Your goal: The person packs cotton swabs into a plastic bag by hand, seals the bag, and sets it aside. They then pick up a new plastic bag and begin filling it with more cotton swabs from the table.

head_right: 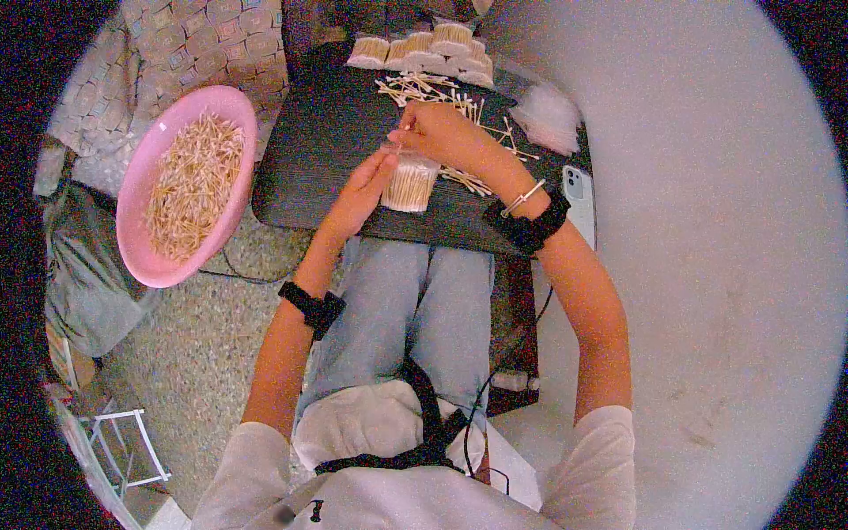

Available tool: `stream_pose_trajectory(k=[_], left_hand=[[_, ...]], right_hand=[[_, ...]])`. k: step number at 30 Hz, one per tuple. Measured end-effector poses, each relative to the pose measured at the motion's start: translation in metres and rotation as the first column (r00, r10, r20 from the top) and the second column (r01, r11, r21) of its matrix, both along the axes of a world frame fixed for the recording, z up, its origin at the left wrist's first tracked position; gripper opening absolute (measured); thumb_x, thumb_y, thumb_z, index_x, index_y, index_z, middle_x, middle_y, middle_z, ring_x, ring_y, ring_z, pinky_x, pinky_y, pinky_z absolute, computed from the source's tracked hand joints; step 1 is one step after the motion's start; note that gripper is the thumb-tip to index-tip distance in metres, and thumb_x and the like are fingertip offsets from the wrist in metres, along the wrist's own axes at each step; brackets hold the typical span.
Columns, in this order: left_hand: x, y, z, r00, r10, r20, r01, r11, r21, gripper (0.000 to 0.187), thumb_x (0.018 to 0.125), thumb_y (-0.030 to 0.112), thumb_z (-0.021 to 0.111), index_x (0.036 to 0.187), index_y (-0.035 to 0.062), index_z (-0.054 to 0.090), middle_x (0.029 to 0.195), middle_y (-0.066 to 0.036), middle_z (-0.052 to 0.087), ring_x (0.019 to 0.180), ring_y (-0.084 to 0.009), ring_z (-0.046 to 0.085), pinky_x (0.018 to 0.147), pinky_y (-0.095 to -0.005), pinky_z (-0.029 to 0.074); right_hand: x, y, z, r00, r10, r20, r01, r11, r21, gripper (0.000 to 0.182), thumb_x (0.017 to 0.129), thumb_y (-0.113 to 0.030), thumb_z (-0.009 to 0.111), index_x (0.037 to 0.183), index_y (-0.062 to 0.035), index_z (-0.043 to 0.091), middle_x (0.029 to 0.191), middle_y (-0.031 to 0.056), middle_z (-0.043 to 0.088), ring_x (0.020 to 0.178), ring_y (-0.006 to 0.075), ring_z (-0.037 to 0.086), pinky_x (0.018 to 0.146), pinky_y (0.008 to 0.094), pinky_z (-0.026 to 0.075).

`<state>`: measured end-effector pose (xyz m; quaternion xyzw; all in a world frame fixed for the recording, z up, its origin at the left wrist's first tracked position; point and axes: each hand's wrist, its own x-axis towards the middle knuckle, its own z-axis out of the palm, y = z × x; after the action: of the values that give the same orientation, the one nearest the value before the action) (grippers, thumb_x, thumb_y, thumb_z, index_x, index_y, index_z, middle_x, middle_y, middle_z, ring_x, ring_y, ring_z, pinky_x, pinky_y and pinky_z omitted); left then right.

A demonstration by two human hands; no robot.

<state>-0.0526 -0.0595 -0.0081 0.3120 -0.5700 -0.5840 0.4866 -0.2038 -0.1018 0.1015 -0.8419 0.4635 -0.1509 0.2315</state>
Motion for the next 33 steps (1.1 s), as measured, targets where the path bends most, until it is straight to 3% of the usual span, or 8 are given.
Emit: stream_pose_trajectory(k=[3, 9, 12, 18, 21, 24, 27, 33], left_hand=[[-0.003, 0.001, 0.0, 1.0, 0.029, -0.002, -0.029, 1.0, 0.013, 0.04, 0.096, 0.028, 0.043, 0.122, -0.0018, 0.048, 0.108, -0.006, 0.057, 0.099, -0.0098, 0.05, 0.088, -0.0236, 0.039], [-0.002, 0.001, -0.003, 0.999, 0.031, -0.006, -0.031, 0.999, 0.006, 0.039, 0.096, 0.028, 0.043, 0.121, -0.0011, 0.049, 0.106, -0.005, 0.057, 0.097, -0.0097, 0.05, 0.086, -0.0238, 0.04], [-0.001, 0.0, 0.001, 1.0, 0.016, -0.012, -0.017, 1.0, -0.02, 0.036, 0.096, 0.028, 0.043, 0.117, 0.0001, 0.051, 0.102, -0.004, 0.058, 0.094, -0.0089, 0.05, 0.084, -0.0238, 0.041], [-0.003, 0.002, 0.002, 0.998, 0.054, 0.013, -0.054, 0.998, 0.021, 0.035, 0.096, 0.028, 0.042, 0.115, 0.0002, 0.052, 0.098, -0.002, 0.058, 0.09, -0.0081, 0.05, 0.081, -0.0231, 0.041], [-0.002, -0.002, -0.003, 0.999, 0.031, 0.028, -0.031, 0.999, -0.006, 0.034, 0.096, 0.027, 0.042, 0.115, 0.0, 0.052, 0.098, -0.002, 0.058, 0.09, -0.0081, 0.05, 0.082, -0.0228, 0.041], [-0.004, 0.0, -0.001, 0.997, 0.07, -0.022, -0.07, 0.997, -0.027, 0.034, 0.097, 0.027, 0.042, 0.114, 0.0001, 0.052, 0.097, -0.002, 0.058, 0.089, -0.0076, 0.05, 0.081, -0.022, 0.042], [-0.003, 0.0, 0.002, 0.999, 0.001, -0.052, 0.0, 1.0, 0.016, 0.033, 0.097, 0.026, 0.041, 0.115, 0.0008, 0.052, 0.098, -0.003, 0.058, 0.089, -0.0073, 0.05, 0.081, -0.0215, 0.041], [-0.001, 0.0, 0.006, 1.0, -0.018, -0.009, 0.018, 1.0, -0.011, 0.032, 0.097, 0.026, 0.04, 0.114, 0.0016, 0.053, 0.097, -0.002, 0.057, 0.088, -0.007, 0.049, 0.079, -0.0216, 0.041]], right_hand=[[0.002, 0.004, 0.003, 0.997, -0.042, 0.057, 0.038, 0.996, 0.076, 0.028, 0.08, -0.026, 0.066, 0.077, -0.0016, 0.055, 0.06, 0.0037, 0.051, 0.056, 0.0098, 0.045, 0.05, 0.0261, 0.037], [0.002, 0.0, -0.018, 0.996, 0.046, 0.083, -0.046, 0.999, -0.006, 0.027, 0.081, -0.025, 0.065, 0.076, -0.0013, 0.054, 0.063, 0.0022, 0.052, 0.057, 0.0083, 0.045, 0.05, 0.0252, 0.037], [0.0, -0.002, -0.014, 0.981, -0.072, 0.178, 0.057, 0.994, 0.088, 0.024, 0.082, -0.024, 0.064, 0.078, -0.0013, 0.056, 0.064, 0.0025, 0.053, 0.058, 0.0083, 0.046, 0.052, 0.0248, 0.038], [-0.001, 0.0, -0.013, 0.992, 0.097, 0.078, -0.1, 0.994, 0.039, 0.022, 0.083, -0.022, 0.062, 0.082, -0.0004, 0.058, 0.066, 0.0045, 0.056, 0.06, 0.0108, 0.05, 0.056, 0.0263, 0.042], [0.001, 0.002, -0.009, 0.994, 0.085, 0.069, -0.09, 0.993, 0.077, 0.019, 0.084, -0.02, 0.059, 0.082, -0.0008, 0.058, 0.068, 0.0055, 0.057, 0.063, 0.012, 0.053, 0.058, 0.0273, 0.044], [-0.001, -0.002, -0.016, 0.978, 0.135, 0.158, -0.13, 0.991, -0.038, 0.015, 0.085, -0.016, 0.057, 0.085, -0.0011, 0.059, 0.069, 0.0064, 0.059, 0.064, 0.0121, 0.053, 0.059, 0.0281, 0.045], [-0.008, -0.004, -0.007, 0.955, 0.199, 0.22, -0.202, 0.979, -0.009, 0.013, 0.085, -0.013, 0.055, 0.089, -0.0006, 0.059, 0.07, 0.0061, 0.059, 0.062, 0.0115, 0.053, 0.06, 0.028, 0.045], [-0.007, 0.001, 0.016, 0.98, 0.006, 0.196, -0.03, 0.993, 0.117, 0.015, 0.084, -0.013, 0.058, 0.087, 0.0009, 0.06, 0.065, 0.0031, 0.057, 0.06, 0.0089, 0.05, 0.056, 0.0251, 0.042]])
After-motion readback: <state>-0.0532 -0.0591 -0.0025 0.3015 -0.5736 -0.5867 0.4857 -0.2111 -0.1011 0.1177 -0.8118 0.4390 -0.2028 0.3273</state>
